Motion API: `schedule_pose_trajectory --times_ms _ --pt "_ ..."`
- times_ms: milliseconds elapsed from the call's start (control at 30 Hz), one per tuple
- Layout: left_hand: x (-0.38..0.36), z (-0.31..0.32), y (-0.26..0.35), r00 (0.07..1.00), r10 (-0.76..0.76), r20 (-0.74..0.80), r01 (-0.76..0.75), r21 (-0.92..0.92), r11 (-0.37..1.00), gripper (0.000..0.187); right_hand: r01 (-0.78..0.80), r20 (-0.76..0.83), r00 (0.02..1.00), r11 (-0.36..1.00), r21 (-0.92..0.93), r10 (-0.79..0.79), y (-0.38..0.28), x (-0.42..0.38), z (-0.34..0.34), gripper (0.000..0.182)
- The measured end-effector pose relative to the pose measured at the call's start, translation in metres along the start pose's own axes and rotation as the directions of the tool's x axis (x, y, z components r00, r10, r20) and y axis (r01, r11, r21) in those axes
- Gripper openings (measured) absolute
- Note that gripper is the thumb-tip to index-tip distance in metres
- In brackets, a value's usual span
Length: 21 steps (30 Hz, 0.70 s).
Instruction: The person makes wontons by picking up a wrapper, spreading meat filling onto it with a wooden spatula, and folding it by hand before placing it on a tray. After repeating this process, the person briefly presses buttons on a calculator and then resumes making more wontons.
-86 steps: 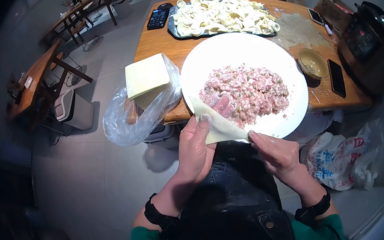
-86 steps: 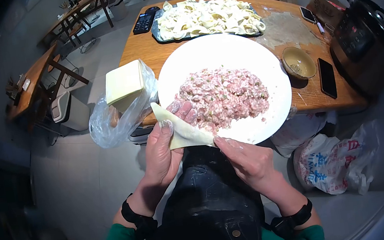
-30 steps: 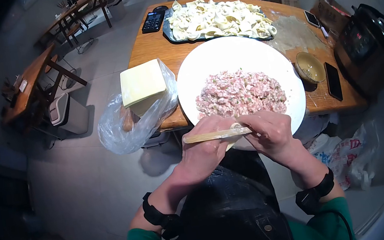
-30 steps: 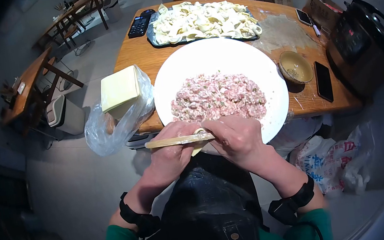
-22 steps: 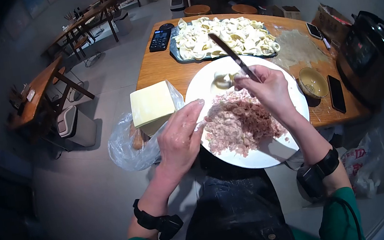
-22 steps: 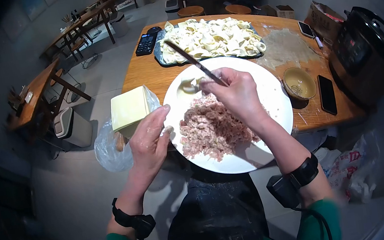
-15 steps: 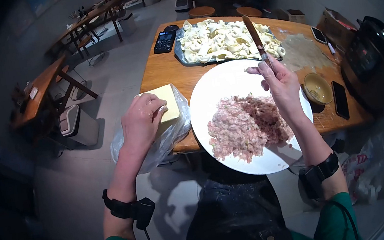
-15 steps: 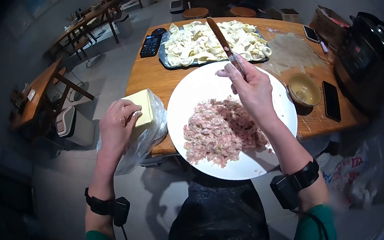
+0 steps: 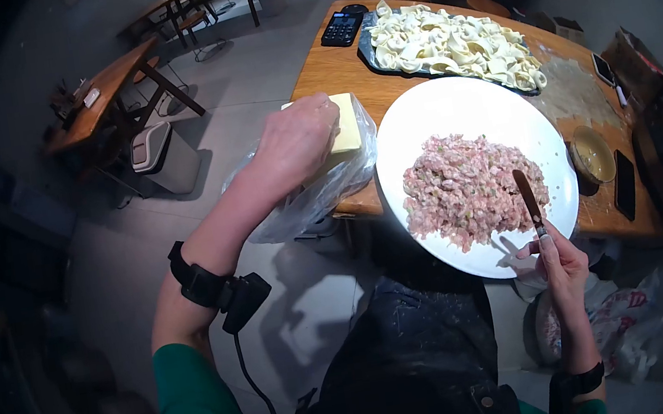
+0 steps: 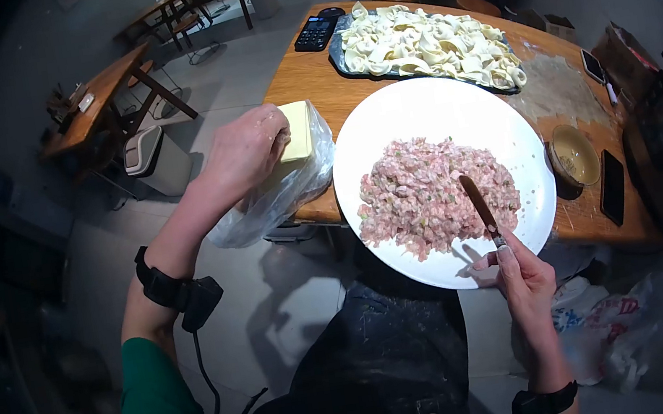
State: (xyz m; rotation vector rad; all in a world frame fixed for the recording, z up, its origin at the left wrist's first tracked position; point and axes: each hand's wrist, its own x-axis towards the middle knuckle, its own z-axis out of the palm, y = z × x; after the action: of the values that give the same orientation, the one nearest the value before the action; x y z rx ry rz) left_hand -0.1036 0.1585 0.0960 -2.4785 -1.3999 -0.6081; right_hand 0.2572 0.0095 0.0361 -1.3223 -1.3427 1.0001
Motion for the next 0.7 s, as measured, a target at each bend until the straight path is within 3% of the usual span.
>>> schedule_pose_trajectory --times_ms 67,133,267,333,433,633,700 --pt "0.003 -0.002 -0.003 1.0 -0.007 0.013 0.007 0.001 1.0 0.007 -0.022 0.019 1.0 1.0 0.018 0.021 0.0 -0.008 -0.002 0.034" --pt "0.006 -0.011 -0.006 0.968 -0.213 0.136 0.236 -0.192 0.953 0.017 -0.007 0.056 0.998 1.0 0.011 0.006 0.001 -0.014 -0.003 0.034" --pt "0.002 -0.015 -0.004 0.971 -0.177 0.162 0.201 -0.143 0.969 0.014 0.021 0.091 0.996 0.999 -0.028 -0.018 0.003 -0.02 -0.004 0.033" --pt "-0.005 -0.008 -0.005 0.999 0.02 -0.04 -0.028 -0.201 0.979 0.013 -0.032 0.117 0.993 0.999 -0.012 0.033 -0.002 -0.02 -0.004 0.033" --pt "-0.009 -0.005 -0.007 0.991 0.121 -0.052 -0.129 -0.189 0.973 0.014 0.044 0.125 0.991 0.998 0.035 -0.048 0.001 -0.019 0.002 0.033" --pt "-0.003 -0.005 0.002 0.994 0.112 -0.005 -0.112 -0.037 0.993 0.011 0.009 0.168 0.986 0.998 -0.063 0.002 -0.008 -0.021 0.008 0.031" --pt "-0.001 -0.002 -0.003 0.998 0.061 -0.009 -0.061 -0.072 0.996 0.011 -0.001 0.168 0.986 0.998 -0.064 0.011 -0.007 -0.024 0.008 0.031"
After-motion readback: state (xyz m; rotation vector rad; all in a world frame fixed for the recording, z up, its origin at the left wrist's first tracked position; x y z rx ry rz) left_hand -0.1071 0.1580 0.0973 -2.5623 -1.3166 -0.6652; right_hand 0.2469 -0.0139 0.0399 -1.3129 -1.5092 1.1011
